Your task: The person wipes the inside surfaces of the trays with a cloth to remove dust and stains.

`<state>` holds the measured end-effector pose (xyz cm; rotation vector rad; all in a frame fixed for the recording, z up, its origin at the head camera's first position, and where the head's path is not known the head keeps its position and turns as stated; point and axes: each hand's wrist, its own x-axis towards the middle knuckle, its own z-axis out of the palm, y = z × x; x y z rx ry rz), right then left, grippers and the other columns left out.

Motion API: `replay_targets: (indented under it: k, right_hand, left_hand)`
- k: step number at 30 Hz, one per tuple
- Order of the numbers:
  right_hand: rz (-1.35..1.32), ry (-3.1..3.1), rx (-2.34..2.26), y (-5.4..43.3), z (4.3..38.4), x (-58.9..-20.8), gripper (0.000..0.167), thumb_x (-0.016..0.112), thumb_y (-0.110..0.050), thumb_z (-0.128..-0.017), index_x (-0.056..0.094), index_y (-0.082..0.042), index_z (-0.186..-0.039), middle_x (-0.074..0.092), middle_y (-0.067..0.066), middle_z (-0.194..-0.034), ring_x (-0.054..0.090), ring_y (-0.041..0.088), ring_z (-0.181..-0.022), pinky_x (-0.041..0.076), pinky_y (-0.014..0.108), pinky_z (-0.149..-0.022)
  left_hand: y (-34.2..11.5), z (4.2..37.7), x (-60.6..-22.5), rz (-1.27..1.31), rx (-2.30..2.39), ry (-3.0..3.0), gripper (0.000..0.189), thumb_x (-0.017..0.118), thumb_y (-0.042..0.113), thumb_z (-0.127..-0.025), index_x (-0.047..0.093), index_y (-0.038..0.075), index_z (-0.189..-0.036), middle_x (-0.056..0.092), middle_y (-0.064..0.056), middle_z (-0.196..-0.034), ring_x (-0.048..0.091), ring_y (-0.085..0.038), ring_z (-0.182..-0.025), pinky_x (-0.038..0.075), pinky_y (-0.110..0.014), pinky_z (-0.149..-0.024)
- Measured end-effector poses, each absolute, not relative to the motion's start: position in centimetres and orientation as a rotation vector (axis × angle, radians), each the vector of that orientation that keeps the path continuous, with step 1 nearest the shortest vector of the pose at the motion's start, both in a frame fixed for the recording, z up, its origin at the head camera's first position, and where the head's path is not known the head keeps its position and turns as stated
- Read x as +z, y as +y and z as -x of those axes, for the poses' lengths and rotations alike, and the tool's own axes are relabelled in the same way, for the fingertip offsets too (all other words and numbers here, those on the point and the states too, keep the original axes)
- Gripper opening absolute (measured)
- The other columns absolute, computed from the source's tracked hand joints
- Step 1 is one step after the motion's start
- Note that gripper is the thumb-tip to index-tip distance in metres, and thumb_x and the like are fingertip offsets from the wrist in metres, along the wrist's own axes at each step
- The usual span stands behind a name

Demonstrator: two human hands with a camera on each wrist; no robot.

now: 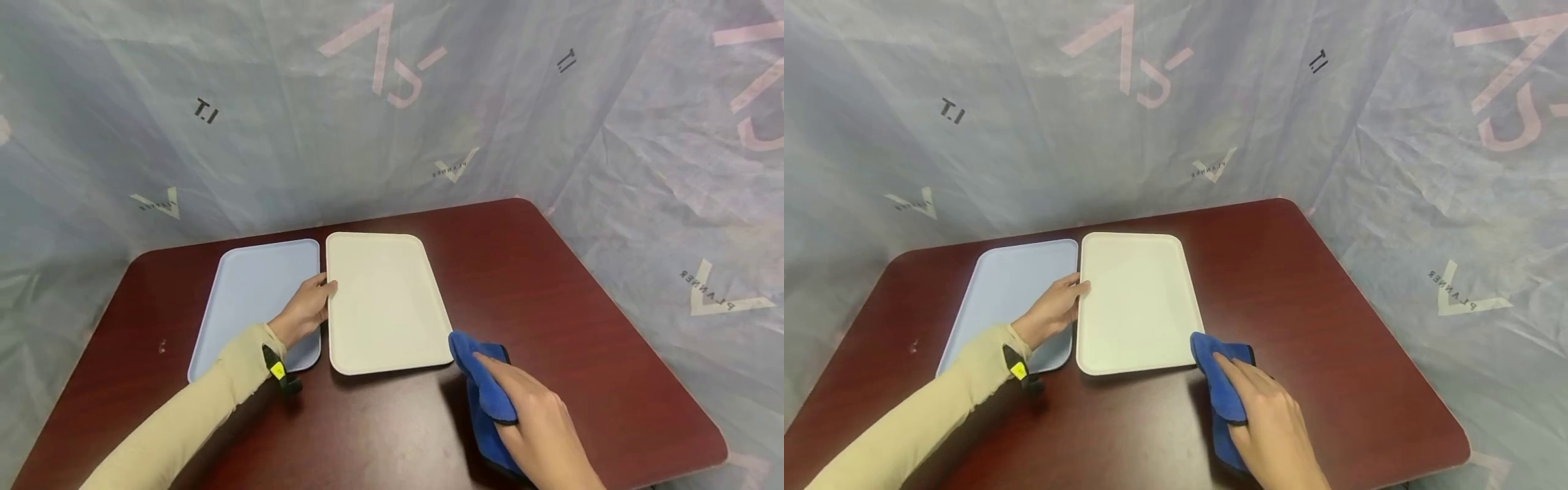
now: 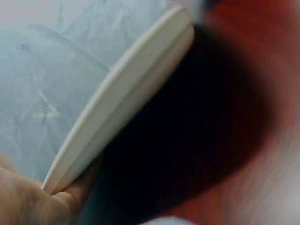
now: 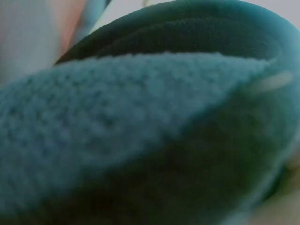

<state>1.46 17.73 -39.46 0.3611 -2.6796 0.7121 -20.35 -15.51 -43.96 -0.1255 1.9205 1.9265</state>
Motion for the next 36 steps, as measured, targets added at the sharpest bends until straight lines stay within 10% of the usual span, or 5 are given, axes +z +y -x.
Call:
replay_targets:
  k: [5,13,23,36]
  right_hand:
    - [-0.383,-2.68,0.745,17.0,-0.9,-40.1,0.063,0.069,0.0,-0.083,0.059,-0.028,-0.139,0.064,-0.005,-0.129,0.063,0.018,-0.116,0.057,0.047,-0.086]
    - [-0.44,-2.68,0.717,16.4,1.0,-39.9,0.074,0.06,0.01,-0.073,0.06,-0.025,-0.138,0.066,0.005,-0.128,0.063,0.025,-0.116,0.058,0.049,-0.078]
    - [-0.388,-2.881,0.589,15.3,2.4,-40.1,0.075,0.063,0.013,-0.066,0.064,-0.018,-0.134,0.064,0.017,-0.126,0.063,0.038,-0.112,0.057,0.054,-0.075]
    - [-0.355,-3.094,0.615,16.0,0.8,-41.3,0.079,0.07,0.01,-0.064,0.062,-0.022,-0.136,0.065,0.017,-0.125,0.066,0.036,-0.101,0.039,0.028,-0.048]
  left_hand:
    - [-16.9,22.3,-44.2,-0.121,1.404,2.482,0.025,0.043,0.014,-0.106,0.056,-0.007,-0.105,0.061,-0.018,-0.084,0.065,-0.019,-0.067,0.057,-0.031,-0.062]
    - [-16.5,25.6,-43.9,-0.314,0.808,2.909,0.04,0.05,0.009,-0.096,0.048,0.01,-0.056,0.056,-0.007,-0.046,0.053,-0.018,-0.038,0.037,-0.025,-0.037]
    - [-14.3,27.9,-45.3,-0.191,0.795,2.836,0.031,0.044,0.0,-0.084,0.052,0.007,-0.054,0.054,-0.005,-0.044,0.046,-0.015,-0.036,0.034,-0.025,-0.036]
    - [-12.1,28.4,-44.2,-0.345,0.775,2.963,0.019,0.055,0.011,-0.096,0.055,0.003,-0.078,0.056,-0.009,-0.062,0.05,-0.021,-0.051,0.04,-0.031,-0.046]
